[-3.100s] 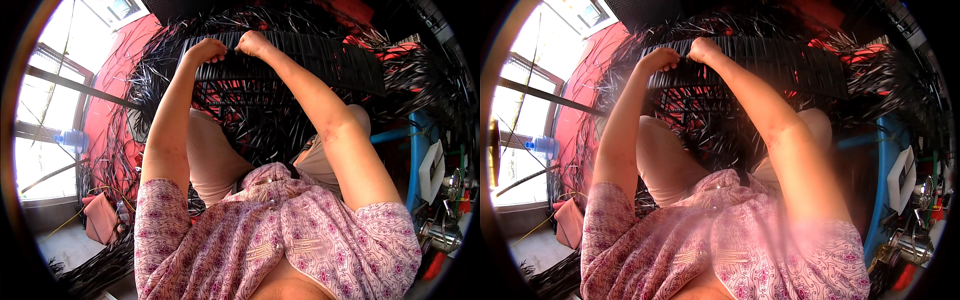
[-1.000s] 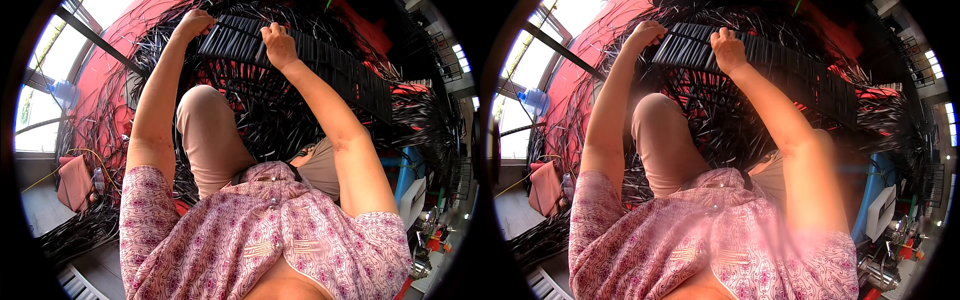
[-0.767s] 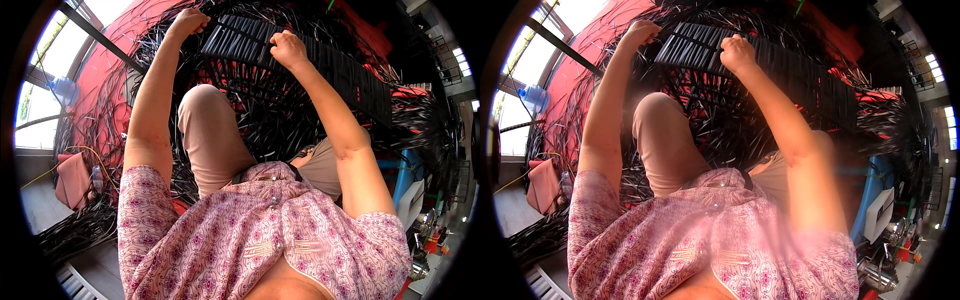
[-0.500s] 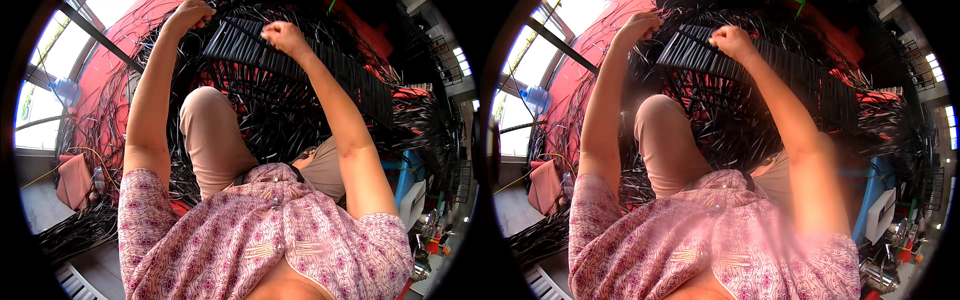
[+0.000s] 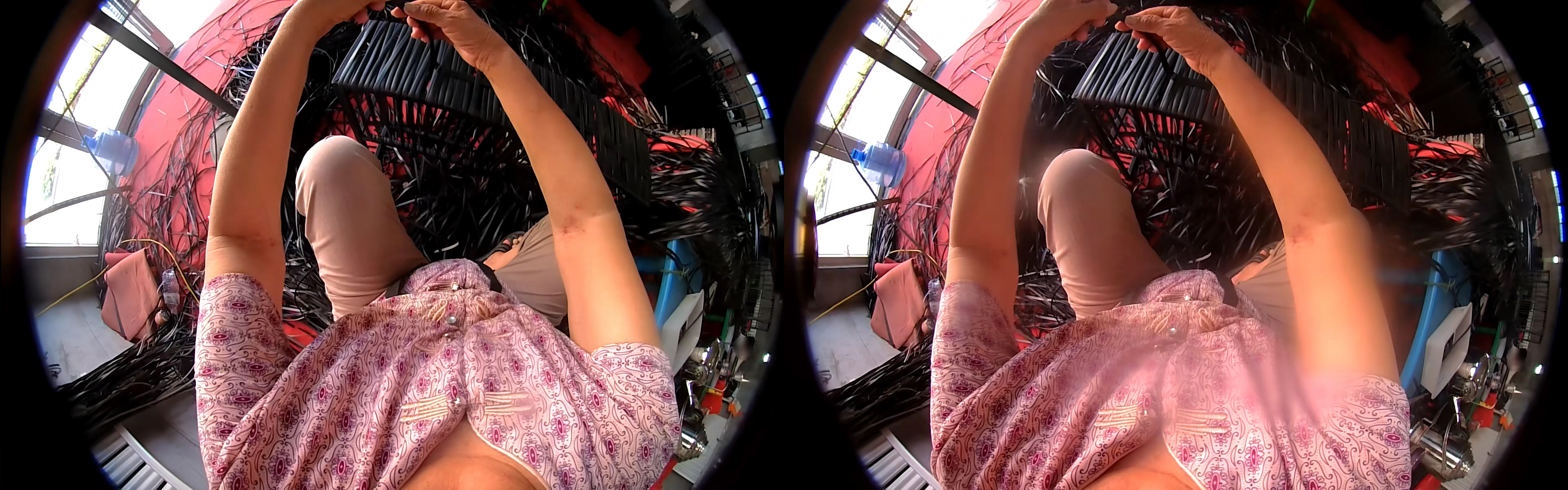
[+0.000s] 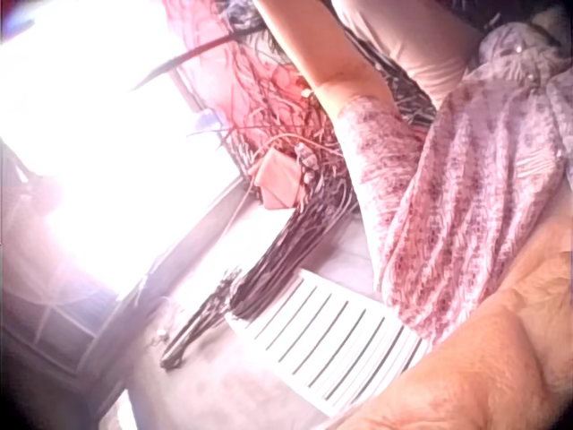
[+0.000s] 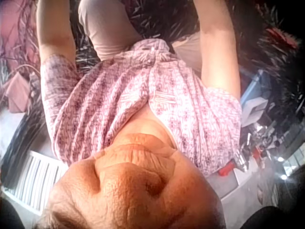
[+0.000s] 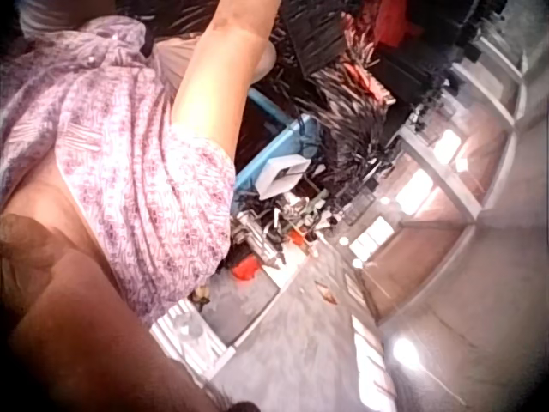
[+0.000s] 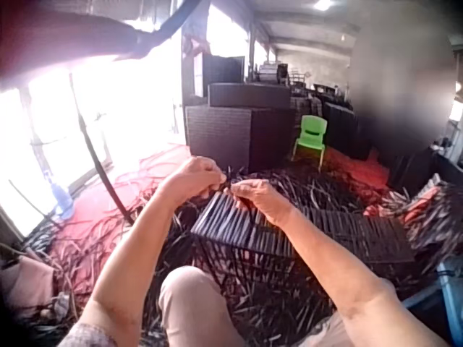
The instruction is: The person weaves black plastic strips by hand into a metal furniture frame, pulling each strip through the mesh and smoothing it into place.
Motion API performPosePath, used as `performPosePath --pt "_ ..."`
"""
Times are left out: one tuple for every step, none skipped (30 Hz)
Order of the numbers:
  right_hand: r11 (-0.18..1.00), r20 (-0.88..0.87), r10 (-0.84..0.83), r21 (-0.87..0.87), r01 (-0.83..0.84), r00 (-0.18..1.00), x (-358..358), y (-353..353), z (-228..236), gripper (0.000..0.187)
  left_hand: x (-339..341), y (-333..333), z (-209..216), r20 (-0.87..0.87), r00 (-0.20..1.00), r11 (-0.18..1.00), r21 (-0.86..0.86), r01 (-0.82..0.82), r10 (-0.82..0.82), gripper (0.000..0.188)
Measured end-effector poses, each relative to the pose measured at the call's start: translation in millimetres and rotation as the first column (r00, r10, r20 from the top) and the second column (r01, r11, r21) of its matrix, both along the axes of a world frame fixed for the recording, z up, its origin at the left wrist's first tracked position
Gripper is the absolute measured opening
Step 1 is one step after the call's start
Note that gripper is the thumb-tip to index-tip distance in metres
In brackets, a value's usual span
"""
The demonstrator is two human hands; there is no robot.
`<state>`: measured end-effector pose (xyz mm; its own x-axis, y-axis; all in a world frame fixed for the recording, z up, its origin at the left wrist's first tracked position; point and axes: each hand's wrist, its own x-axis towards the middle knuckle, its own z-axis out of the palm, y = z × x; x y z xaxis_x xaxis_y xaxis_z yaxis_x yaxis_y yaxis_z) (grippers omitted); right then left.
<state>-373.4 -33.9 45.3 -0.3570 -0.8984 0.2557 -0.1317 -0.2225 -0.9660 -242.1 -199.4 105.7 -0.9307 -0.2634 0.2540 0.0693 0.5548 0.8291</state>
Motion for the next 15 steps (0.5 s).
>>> performPosePath --pt "1.000 0.009 -0.026 0.011 0.025 1.000 -3 4 -2 0.029 -2 2 0 0.000 1.000 0.999 -0.025 -0.022 0.022 0.019" --pt "0.998 0.019 -0.051 0.022 0.051 0.999 -3 6 -1 0.028 0 10 6 0.000 0.999 0.998 -0.050 -0.045 0.045 0.018" --pt "1.000 0.048 -0.028 0.016 0.027 0.998 -4 9 -1 0.028 0 16 10 -0.001 0.998 0.995 -0.076 -0.067 0.067 0.017" --pt "0.999 0.064 -0.036 -0.011 0.037 0.997 -3 10 -1 0.028 -2 18 11 0.000 0.997 0.995 -0.064 -0.072 0.072 0.017" --pt "0.998 0.081 -0.040 -0.040 0.043 0.996 0 10 -1 0.028 -3 20 13 0.000 0.997 0.995 -0.054 -0.081 0.081 0.016" --pt "0.996 0.097 -0.044 -0.069 0.050 0.994 2 10 -1 0.029 -4 21 13 0.001 0.996 0.995 -0.044 -0.090 0.090 0.016" --pt "0.996 0.094 -0.055 -0.067 0.061 0.994 3 10 -1 0.029 -4 23 13 -0.006 0.995 0.994 -0.042 -0.103 0.103 0.016" --pt "0.995 0.092 -0.068 -0.063 0.074 0.993 4 11 -1 0.029 -6 25 13 -0.012 0.993 0.993 -0.040 -0.114 0.114 0.016" --pt "0.994 0.089 -0.082 -0.059 0.087 0.993 4 11 -2 0.029 -7 27 12 -0.017 0.992 0.992 -0.037 -0.125 0.124 0.016" --pt "0.992 0.078 -0.106 -0.053 0.111 0.991 3 12 -3 0.028 -9 27 10 -0.036 0.993 0.993 -0.037 -0.116 0.114 0.016" --pt "0.990 0.066 -0.129 -0.048 0.132 0.989 3 13 -3 0.028 -12 27 7 -0.056 0.993 0.993 -0.038 -0.108 0.106 0.016" --pt "0.987 0.054 -0.152 -0.044 0.155 0.987 2 14 -3 0.027 -15 26 2 -0.076 0.992 0.994 -0.039 -0.101 0.097 0.016" --pt "0.986 0.048 -0.166 -0.016 0.167 0.985 1 15 -3 0.026 -18 23 -3 -0.079 0.993 0.996 -0.017 -0.089 0.088 0.016" --pt "0.984 0.043 -0.178 0.013 0.178 0.983 0 17 -3 0.025 -21 21 -8 -0.081 0.994 0.997 0.006 -0.079 0.079 0.016" --pt "0.981 0.037 -0.190 0.042 0.189 0.981 0 18 -2 0.024 -22 19 -14 -0.084 0.994 0.997 0.028 -0.069 0.071 0.016"
